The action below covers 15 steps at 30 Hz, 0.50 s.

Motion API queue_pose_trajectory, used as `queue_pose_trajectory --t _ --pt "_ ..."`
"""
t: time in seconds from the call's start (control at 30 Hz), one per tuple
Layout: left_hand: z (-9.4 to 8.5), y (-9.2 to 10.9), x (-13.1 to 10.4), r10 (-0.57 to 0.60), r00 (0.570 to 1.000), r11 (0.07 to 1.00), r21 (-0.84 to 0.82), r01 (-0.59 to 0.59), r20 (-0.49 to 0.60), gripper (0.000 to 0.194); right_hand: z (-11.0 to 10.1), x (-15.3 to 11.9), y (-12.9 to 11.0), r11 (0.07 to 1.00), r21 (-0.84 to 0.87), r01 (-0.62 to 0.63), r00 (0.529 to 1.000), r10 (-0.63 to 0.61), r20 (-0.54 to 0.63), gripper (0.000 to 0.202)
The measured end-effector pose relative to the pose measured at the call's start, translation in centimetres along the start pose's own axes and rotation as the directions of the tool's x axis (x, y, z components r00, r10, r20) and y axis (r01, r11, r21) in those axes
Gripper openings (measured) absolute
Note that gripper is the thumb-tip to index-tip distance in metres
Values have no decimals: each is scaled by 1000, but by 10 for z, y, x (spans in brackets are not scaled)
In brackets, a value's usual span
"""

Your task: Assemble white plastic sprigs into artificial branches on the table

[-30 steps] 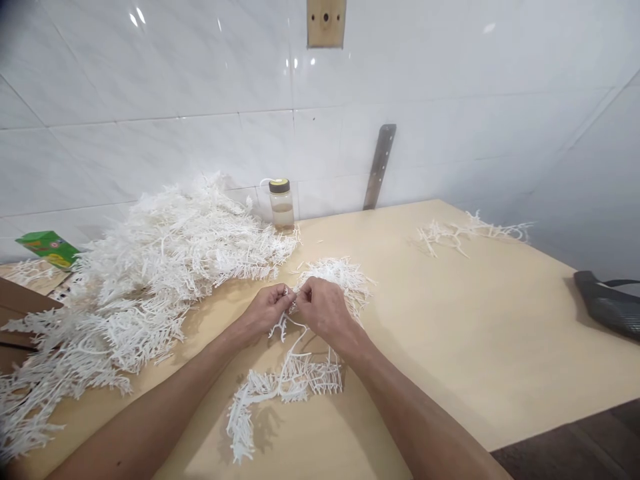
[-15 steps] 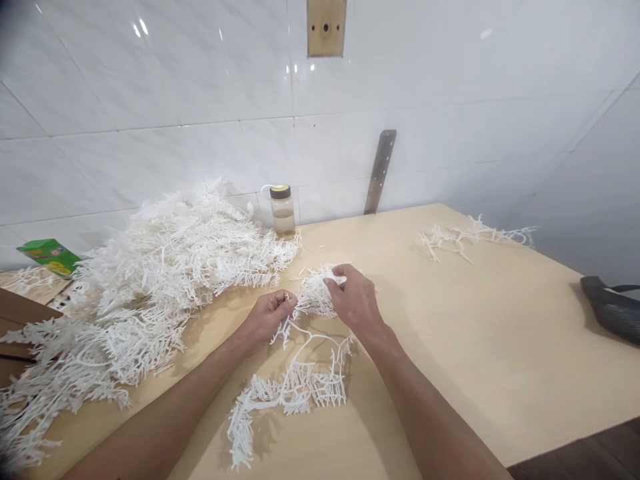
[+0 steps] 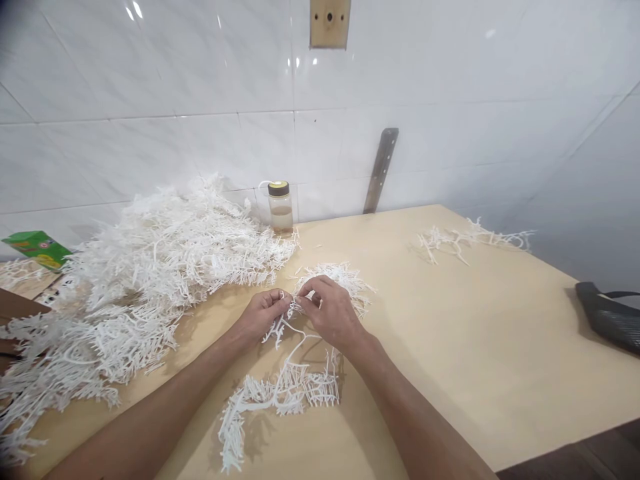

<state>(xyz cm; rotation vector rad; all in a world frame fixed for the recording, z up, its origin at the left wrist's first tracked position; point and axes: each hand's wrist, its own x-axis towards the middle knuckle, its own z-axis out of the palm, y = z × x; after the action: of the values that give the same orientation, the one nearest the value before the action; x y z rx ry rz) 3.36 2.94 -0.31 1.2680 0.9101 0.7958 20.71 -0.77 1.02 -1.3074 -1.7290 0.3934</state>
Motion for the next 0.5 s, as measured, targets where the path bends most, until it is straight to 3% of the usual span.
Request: queue_pose_trajectory --t 0.13,0.27,0.5 --pt "-1 -4 3 10 998 1000 15 -9 -63 39 2 0 -2 992 -79 97 993 -102 -63 4" --pt "0 -4 3 19 996 999 37 -16 -89 37 4 -1 -2 993 -108 56 990 -69 -124 9" --pt "0 -4 2 33 997 999 14 -32 -64 40 7 -1 1 995 -73 72 996 -68 63 16"
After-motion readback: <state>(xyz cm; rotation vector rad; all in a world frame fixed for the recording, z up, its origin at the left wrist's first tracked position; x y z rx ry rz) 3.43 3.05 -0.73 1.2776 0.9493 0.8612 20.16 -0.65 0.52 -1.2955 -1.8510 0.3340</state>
